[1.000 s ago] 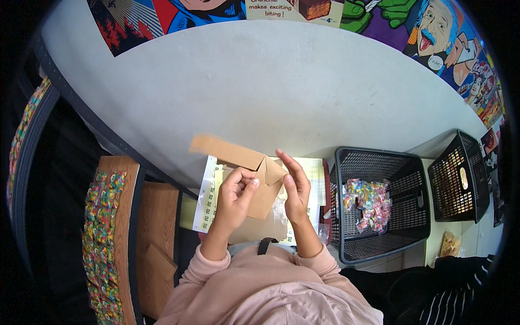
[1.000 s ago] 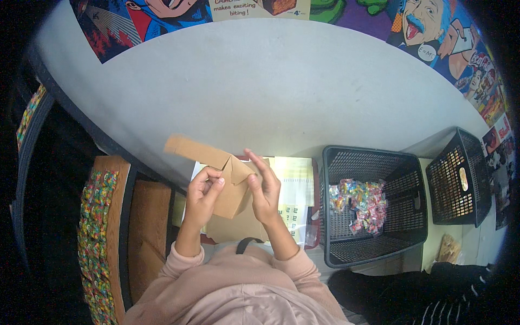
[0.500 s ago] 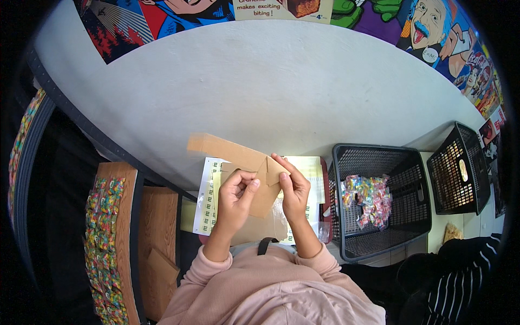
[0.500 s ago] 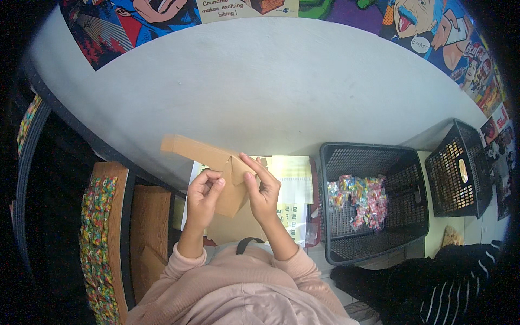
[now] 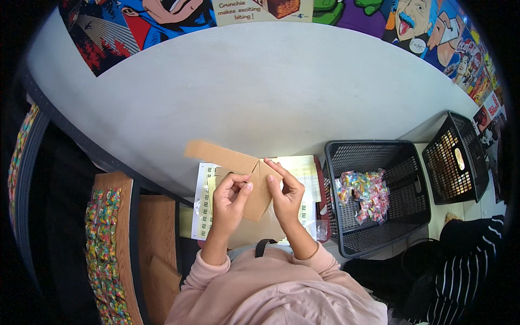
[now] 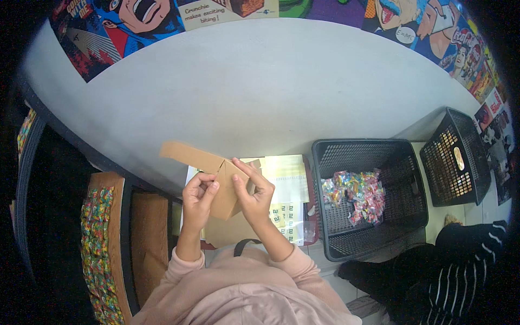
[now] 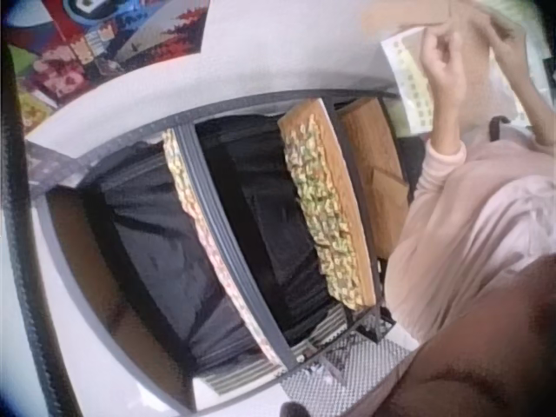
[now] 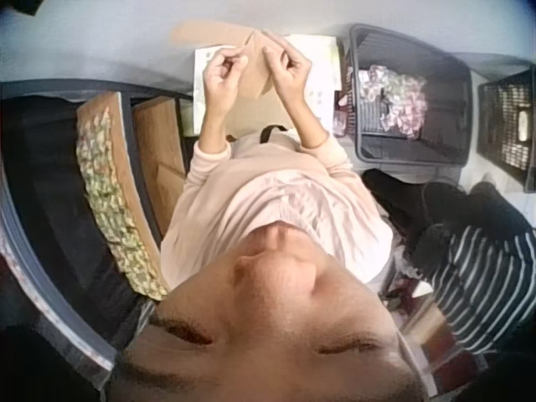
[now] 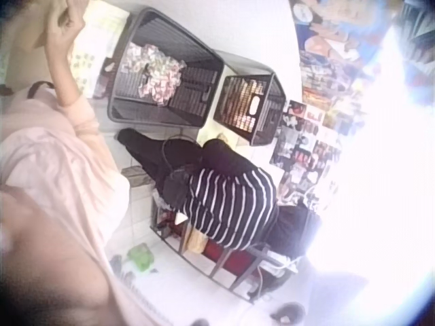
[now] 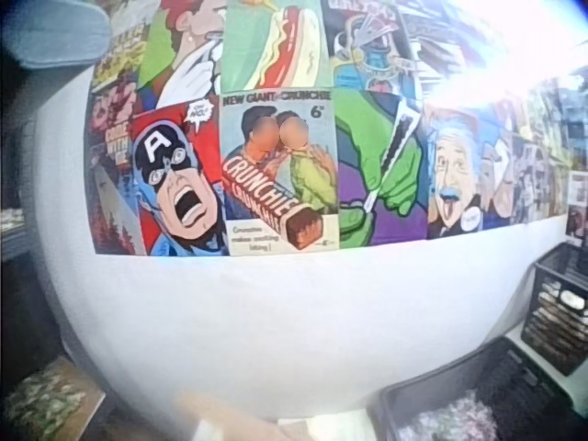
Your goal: The person assembles a flat cardboard box by folding its sides and tucking the flaps into slots to form a three-dimensional container. The person manipulates the cardboard by hand, folding edges and securing the structure without using tools.
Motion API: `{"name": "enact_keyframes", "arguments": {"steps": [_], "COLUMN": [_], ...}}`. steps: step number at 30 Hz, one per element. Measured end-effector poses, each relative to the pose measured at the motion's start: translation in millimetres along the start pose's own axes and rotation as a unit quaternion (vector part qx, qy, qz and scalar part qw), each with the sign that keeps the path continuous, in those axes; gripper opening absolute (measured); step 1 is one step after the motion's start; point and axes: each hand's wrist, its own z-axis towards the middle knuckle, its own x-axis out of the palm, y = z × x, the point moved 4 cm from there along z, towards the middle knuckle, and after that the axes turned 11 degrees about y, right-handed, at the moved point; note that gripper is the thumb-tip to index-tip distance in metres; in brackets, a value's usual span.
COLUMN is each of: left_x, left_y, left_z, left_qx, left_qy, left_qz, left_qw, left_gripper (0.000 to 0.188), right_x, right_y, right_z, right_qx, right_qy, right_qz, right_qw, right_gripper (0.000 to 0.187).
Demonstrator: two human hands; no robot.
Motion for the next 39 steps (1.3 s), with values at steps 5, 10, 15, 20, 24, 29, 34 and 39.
{"name": "enact_keyframes", "arguments": {"steps": [5,10,15,20,24,29,34,39], "left_x": [2.2,5.3,7.0,10.1,20.6,27.4,31.7,23.9], "left_y": [-3.6,-3.2,-0.9,9.2,4.3,30.7,37.1,34.0], "left_z": [0.9,2.8,4.1,-2.4,3.4,-3.8,-7.1,-3.5], "left_qx": [-0.02,-0.011,-0.022,-0.015,0.012,0.008,0.067,-0.08], "left_qy": [0.032,0.038,0.048,0.088,0.11,0.172,0.122,0.143], "left_qz": [0.002,-0.024,-0.02,0.214,0.291,0.353,0.388,0.202], "left_qw": [0.999,0.999,0.998,0.973,0.95,0.919,0.911,0.966], "left_gripper": [0.007,0.013,0.017,0.015,0.015,0.023,0.025,0.029], "right_x": [-4.4,-5.2,-5.8,-3.2,-14.7,-12.2,-8.3,-8.0], "right_y": [5.8,8.2,6.1,25.9,6.7,20.8,10.0,12.9], "right_z": [-2.6,-5.3,-6.1,-1.3,-5.5,-3.2,3.9,3.8], "right_qx": [-0.018,-0.026,-0.04,-0.019,-0.017,-0.052,-0.058,-0.085], "right_qy": [-0.006,0.009,0.022,0.099,0.115,0.11,0.068,0.005], "right_qz": [-0.012,-0.004,-0.05,-0.144,-0.135,-0.161,-0.187,-0.22], "right_qw": [1.0,1.0,0.998,0.984,0.984,0.979,0.978,0.972], "right_gripper": [0.023,0.022,0.024,0.038,0.042,0.047,0.049,0.049]}}
